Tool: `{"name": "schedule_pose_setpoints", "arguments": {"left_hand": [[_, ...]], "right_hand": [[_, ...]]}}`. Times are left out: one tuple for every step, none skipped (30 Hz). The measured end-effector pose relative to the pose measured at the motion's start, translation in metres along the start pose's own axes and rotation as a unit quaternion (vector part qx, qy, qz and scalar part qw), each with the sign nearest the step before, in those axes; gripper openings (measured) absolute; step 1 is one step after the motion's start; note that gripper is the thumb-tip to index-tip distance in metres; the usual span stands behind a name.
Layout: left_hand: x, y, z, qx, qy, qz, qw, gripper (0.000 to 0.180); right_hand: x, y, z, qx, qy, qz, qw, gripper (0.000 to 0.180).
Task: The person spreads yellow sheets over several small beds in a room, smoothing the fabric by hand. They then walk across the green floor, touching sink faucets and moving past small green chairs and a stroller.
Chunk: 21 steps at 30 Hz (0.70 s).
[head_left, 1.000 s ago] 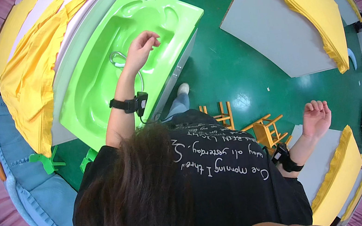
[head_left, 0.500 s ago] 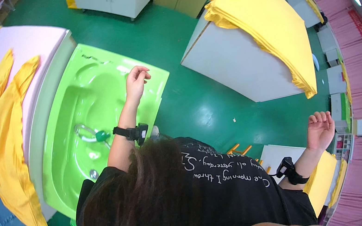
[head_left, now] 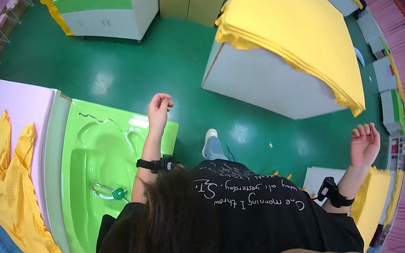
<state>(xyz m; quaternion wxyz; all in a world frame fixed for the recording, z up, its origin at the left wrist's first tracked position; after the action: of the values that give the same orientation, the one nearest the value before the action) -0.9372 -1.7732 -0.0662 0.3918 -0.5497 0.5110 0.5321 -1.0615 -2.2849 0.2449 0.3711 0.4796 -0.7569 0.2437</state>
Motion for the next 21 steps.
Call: {"name": "schedule_pose_setpoints", "arguments": {"left_hand": [[0.0,-0.012,-0.001,-0.009,-0.004,-0.004,1.0,0.012],[-0.002,-0.026,0.001,-0.029,-0.002,-0.006,1.0,0.012],[-0.005,-0.037,-0.001,-0.051,0.001,-0.008,0.999,0.012],[-0.003,-0.042,-0.003,-0.072,-0.003,0.031,0.997,0.012],[-0.009,-0.057,-0.007,-0.087,0.006,0.028,0.996,0.012],[-0.026,-0.064,-0.015,-0.083,0.009,0.008,0.997,0.012],[-0.043,-0.071,-0.024,-0.081,0.014,-0.011,0.997,0.011],[-0.049,-0.077,-0.026,-0.103,0.008,-0.011,0.995,0.011],[-0.063,-0.084,-0.032,-0.083,-0.015,-0.043,0.995,0.011],[-0.077,-0.09,-0.035,-0.065,-0.041,-0.074,0.994,0.012],[-0.079,-0.095,-0.032,-0.072,-0.051,-0.074,0.993,0.012],[-0.083,-0.1,-0.032,-0.07,-0.043,-0.076,0.994,0.012],[-0.089,-0.102,-0.03,-0.079,-0.035,-0.071,0.994,0.011],[-0.091,-0.102,-0.025,-0.087,-0.031,-0.074,0.993,0.011],[-0.094,-0.102,-0.013,-0.123,-0.032,-0.077,0.989,0.011],[-0.093,-0.103,-0.006,-0.121,-0.049,-0.064,0.989,0.011],[-0.091,-0.106,0.002,-0.116,-0.064,-0.051,0.99,0.011],[-0.088,-0.106,0.017,-0.139,-0.065,-0.047,0.987,0.011],[-0.086,-0.109,0.033,-0.163,-0.062,-0.051,0.983,0.011],[-0.081,-0.104,0.053,-0.197,-0.056,-0.044,0.978,0.011],[-0.077,-0.103,0.07,-0.223,-0.049,-0.038,0.973,0.011]], "right_hand": [[-0.006,-0.021,-0.001,0.007,-0.001,-0.013,1.0,0.012],[-0.017,-0.048,-0.002,0.025,-0.023,-0.018,0.999,0.011],[-0.025,-0.071,0.003,0.011,-0.022,-0.019,1.0,0.01],[-0.039,-0.094,0.007,0.016,-0.041,-0.039,0.998,0.01],[-0.051,-0.116,0.008,0.021,-0.061,-0.061,0.996,0.01],[-0.063,-0.134,0.002,0.028,-0.068,-0.077,0.994,0.01],[-0.078,-0.151,-0.005,0.024,-0.071,-0.101,0.992,0.01],[-0.093,-0.167,-0.011,0.021,-0.074,-0.125,0.989,0.01],[-0.109,-0.187,-0.021,0.04,-0.078,-0.149,0.985,0.01],[-0.129,-0.204,-0.029,0.054,-0.088,-0.177,0.979,0.01],[-0.151,-0.219,-0.043,0.069,-0.097,-0.206,0.971,0.01],[-0.169,-0.228,-0.059,0.065,-0.096,-0.23,0.966,0.01],[-0.188,-0.234,-0.081,0.087,-0.098,-0.256,0.958,0.01],[-0.21,-0.239,-0.102,0.108,-0.113,-0.29,0.944,0.01],[-0.226,-0.246,-0.122,0.127,-0.125,-0.322,0.93,0.01],[-0.243,-0.254,-0.143,0.187,-0.155,-0.348,0.906,0.011],[-0.26,-0.261,-0.163,0.211,-0.15,-0.371,0.892,0.011],[-0.274,-0.268,-0.182,0.219,-0.159,-0.38,0.885,0.011],[-0.286,-0.274,-0.2,0.222,-0.168,-0.383,0.881,0.011],[-0.3,-0.277,-0.223,0.241,-0.168,-0.402,0.867,0.013],[-0.314,-0.279,-0.242,0.259,-0.163,-0.415,0.857,0.013]]}}
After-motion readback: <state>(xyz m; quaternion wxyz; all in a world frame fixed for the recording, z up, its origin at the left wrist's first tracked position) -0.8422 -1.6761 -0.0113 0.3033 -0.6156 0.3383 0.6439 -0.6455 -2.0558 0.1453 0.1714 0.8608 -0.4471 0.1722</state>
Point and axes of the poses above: each hand's wrist, its own y-axis away from the middle knuckle, its own z-axis out of the back of the hand, x = y × z, the point moved 9 cm from there along -y, towards the middle knuckle, and after that the axes turned 1 degree about x, right-handed, at the moved point
